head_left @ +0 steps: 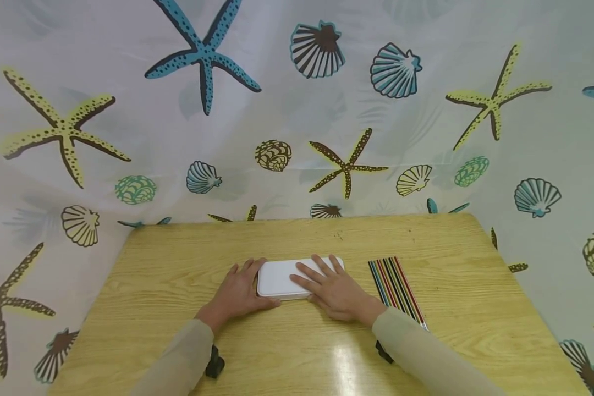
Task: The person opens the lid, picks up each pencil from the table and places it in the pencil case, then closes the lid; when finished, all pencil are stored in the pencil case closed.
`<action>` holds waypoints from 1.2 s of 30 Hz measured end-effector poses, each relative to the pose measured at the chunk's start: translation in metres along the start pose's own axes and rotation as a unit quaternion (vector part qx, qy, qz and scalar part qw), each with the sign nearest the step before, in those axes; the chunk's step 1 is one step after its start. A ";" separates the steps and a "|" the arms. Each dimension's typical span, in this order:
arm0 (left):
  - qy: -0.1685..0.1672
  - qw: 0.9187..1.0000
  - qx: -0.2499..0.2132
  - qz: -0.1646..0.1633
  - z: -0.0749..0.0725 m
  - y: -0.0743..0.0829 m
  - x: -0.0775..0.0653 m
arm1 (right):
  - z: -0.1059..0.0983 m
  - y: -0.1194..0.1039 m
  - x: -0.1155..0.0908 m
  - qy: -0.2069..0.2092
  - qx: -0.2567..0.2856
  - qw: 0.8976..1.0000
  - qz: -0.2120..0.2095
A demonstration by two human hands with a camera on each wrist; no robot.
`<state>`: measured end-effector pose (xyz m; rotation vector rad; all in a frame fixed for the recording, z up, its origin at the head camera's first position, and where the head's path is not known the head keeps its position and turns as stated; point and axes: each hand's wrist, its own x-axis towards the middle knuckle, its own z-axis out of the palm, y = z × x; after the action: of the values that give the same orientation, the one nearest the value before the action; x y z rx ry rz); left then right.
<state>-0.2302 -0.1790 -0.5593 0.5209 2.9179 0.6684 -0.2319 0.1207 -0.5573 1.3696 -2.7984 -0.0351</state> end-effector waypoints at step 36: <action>0.032 0.999 -0.042 0.005 0.009 -0.007 0.001 | -0.046 0.031 -0.001 0.112 0.075 0.989 0.054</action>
<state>-0.2321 -0.1810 -0.5705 0.5142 2.9322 0.8195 -0.2538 0.1403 -0.5102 1.1623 -2.7248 0.3183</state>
